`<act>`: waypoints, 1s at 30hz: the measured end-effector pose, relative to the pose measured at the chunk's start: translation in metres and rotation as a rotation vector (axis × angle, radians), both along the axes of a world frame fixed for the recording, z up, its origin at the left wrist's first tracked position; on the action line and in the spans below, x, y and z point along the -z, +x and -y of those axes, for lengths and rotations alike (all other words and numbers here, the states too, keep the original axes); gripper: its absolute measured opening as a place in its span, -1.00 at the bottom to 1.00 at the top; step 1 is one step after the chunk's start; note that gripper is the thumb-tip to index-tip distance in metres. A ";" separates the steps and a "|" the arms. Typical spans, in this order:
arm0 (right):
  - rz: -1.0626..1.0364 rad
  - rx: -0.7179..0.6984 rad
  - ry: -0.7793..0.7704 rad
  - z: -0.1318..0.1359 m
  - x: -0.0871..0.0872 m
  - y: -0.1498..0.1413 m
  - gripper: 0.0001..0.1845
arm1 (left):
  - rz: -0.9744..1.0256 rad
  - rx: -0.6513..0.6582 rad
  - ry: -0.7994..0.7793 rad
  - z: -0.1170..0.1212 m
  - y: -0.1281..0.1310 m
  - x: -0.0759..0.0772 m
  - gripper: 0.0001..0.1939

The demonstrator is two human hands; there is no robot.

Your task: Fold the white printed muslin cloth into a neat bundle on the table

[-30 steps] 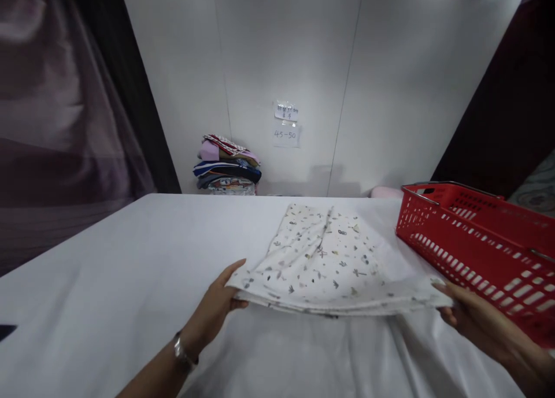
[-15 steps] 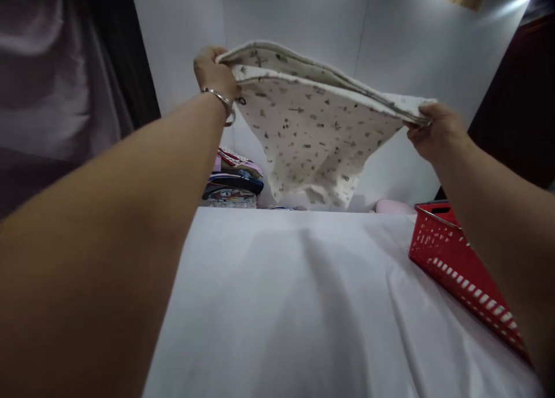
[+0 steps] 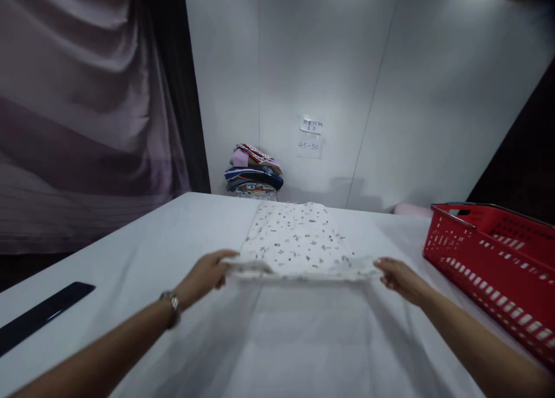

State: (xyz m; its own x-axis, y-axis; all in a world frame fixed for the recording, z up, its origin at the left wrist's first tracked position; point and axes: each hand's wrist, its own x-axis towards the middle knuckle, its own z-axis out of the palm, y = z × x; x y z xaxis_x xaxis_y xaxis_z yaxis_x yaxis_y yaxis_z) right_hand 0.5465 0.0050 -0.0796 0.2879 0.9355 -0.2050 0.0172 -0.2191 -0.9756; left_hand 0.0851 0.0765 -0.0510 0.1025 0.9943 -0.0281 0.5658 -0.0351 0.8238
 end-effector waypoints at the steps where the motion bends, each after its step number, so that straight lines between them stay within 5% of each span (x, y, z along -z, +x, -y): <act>1: -0.035 -0.007 -0.061 0.014 0.016 -0.007 -0.66 | 0.016 -0.019 -0.067 0.013 -0.005 0.021 -0.50; 3: -0.081 -0.031 -0.121 0.035 0.033 -0.016 -0.47 | 0.046 -0.073 -0.172 0.032 -0.011 0.046 -0.48; 6: -0.105 -0.045 -0.080 0.052 0.030 -0.021 -0.33 | 0.098 -0.120 -0.181 0.046 -0.014 0.045 -0.51; 10: -0.104 -0.036 0.039 0.063 0.017 -0.019 -0.48 | 0.138 -0.153 0.018 0.054 -0.018 0.032 -0.57; 16: -0.028 -0.093 -0.140 0.086 0.044 -0.026 -0.71 | 0.002 -0.107 -0.085 0.074 -0.032 0.069 -0.63; 20: -0.005 -0.134 -0.175 0.093 0.052 -0.035 -0.70 | 0.013 -0.205 0.005 0.079 -0.040 0.069 -0.62; 24: 0.076 -0.197 -0.250 0.097 0.056 -0.039 -0.62 | -0.232 -0.161 -0.028 0.079 -0.045 0.078 -0.68; 30: 0.268 -0.193 -0.301 0.099 0.064 -0.036 -0.52 | -0.534 -0.113 0.212 0.093 -0.041 0.106 -0.70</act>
